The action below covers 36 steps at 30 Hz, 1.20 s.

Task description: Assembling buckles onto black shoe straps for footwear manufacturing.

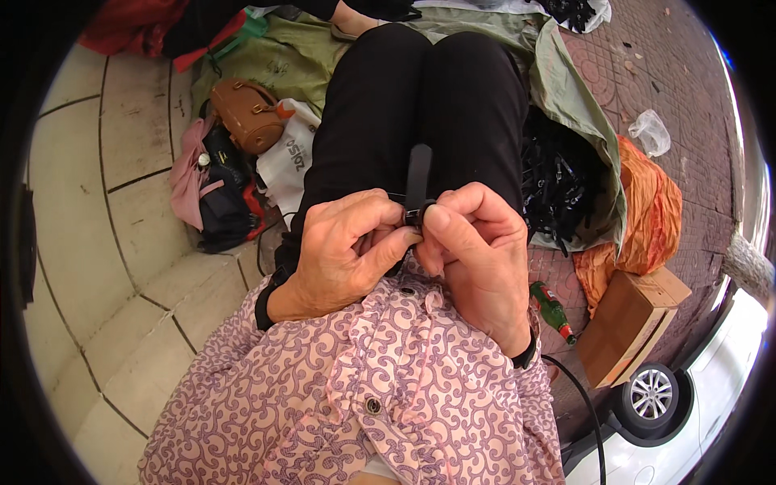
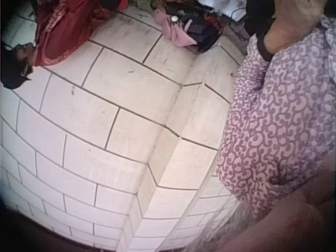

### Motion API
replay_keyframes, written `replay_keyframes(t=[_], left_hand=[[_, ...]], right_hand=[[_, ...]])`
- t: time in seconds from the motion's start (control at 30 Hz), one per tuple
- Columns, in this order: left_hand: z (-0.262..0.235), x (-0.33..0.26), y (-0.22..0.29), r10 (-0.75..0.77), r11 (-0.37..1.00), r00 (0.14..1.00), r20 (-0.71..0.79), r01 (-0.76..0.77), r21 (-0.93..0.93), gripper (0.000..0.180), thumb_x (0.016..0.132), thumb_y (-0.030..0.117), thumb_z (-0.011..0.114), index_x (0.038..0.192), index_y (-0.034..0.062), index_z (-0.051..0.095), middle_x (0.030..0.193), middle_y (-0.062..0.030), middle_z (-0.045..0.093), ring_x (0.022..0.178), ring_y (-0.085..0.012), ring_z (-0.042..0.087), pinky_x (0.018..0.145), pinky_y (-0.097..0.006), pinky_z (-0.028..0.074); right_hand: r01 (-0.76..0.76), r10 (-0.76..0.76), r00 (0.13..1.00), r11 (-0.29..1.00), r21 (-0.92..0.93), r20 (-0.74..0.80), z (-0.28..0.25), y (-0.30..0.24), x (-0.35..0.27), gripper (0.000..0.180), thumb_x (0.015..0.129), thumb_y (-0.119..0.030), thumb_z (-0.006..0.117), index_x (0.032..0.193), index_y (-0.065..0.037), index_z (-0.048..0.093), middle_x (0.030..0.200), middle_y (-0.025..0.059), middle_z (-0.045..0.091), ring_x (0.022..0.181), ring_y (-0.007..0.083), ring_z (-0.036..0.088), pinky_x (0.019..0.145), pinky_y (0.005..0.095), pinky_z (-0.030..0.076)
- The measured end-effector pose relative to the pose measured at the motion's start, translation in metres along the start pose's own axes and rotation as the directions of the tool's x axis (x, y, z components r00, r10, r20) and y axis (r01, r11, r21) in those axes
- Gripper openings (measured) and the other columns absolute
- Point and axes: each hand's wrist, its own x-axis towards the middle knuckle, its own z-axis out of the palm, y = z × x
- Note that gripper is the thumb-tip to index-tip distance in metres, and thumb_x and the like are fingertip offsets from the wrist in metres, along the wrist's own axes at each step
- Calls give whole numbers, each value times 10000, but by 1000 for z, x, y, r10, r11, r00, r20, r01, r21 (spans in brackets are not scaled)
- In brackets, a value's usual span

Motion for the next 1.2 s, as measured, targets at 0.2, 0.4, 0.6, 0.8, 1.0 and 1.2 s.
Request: replay_keyframes(t=[0.2, 0.4, 0.6, 0.8, 1.0, 1.2], left_hand=[[0, -3, 2, 27, 997, 1000, 0, -27, 67, 148, 744, 20, 727, 786, -10, 588, 638, -83, 529, 498, -201, 528, 440, -311, 394], [3, -4, 0, 32, 996, 999, -32, -29, 88, 150, 727, 3, 725, 770, -4, 581, 625, -80, 522, 485, -197, 525, 426, -308, 391], [4, -4, 1, 76, 988, 996, -41, -70, 136, 150, 711, 2, 733, 763, 12, 593, 599, -56, 513, 446, -155, 500, 407, -281, 375], [3, -4, 1, 116, 979, 993, -37, -108, 171, 155, 698, 1, 740, 761, 8, 598, 607, -65, 522, 452, -173, 521, 406, -289, 393], [4, -1, 6, 261, 939, 965, -14, -251, 236, 149, 705, -16, 730, 758, -13, 592, 640, -76, 526, 492, -194, 544, 420, -301, 423], [1, -2, 4, 154, 977, 988, -19, -150, 150, 138, 724, -32, 707, 736, -21, 570, 644, -73, 489, 502, -201, 528, 423, -314, 430]], right_hand=[[-88, 88, 996, 995, 47, 1, -6, 2, -3, 64, 858, 37, 638, 851, -3, 589, 692, 62, 603, 531, 103, 531, 495, 231, 420], [-136, 136, 989, 991, 17, -54, -4, 0, -7, 71, 850, 52, 623, 895, 18, 580, 714, 100, 635, 573, 165, 625, 550, 260, 517], [-150, 152, 988, 987, 55, -41, -6, -1, -7, 46, 861, 43, 593, 895, 31, 564, 695, 105, 621, 565, 182, 628, 547, 277, 527], [-129, 131, 990, 991, 42, -46, -5, 2, -6, 42, 886, 32, 598, 883, 29, 557, 694, 107, 620, 549, 171, 621, 528, 267, 529], [-53, 50, 995, 998, -32, -85, 2, 5, -5, 119, 872, -8, 670, 937, 31, 578, 746, 100, 647, 540, 136, 607, 506, 231, 511], [-71, 62, 996, 986, -149, -65, -3, 7, 1, 152, 844, -2, 701, 976, 33, 634, 806, 80, 665, 624, 94, 601, 558, 208, 500]])
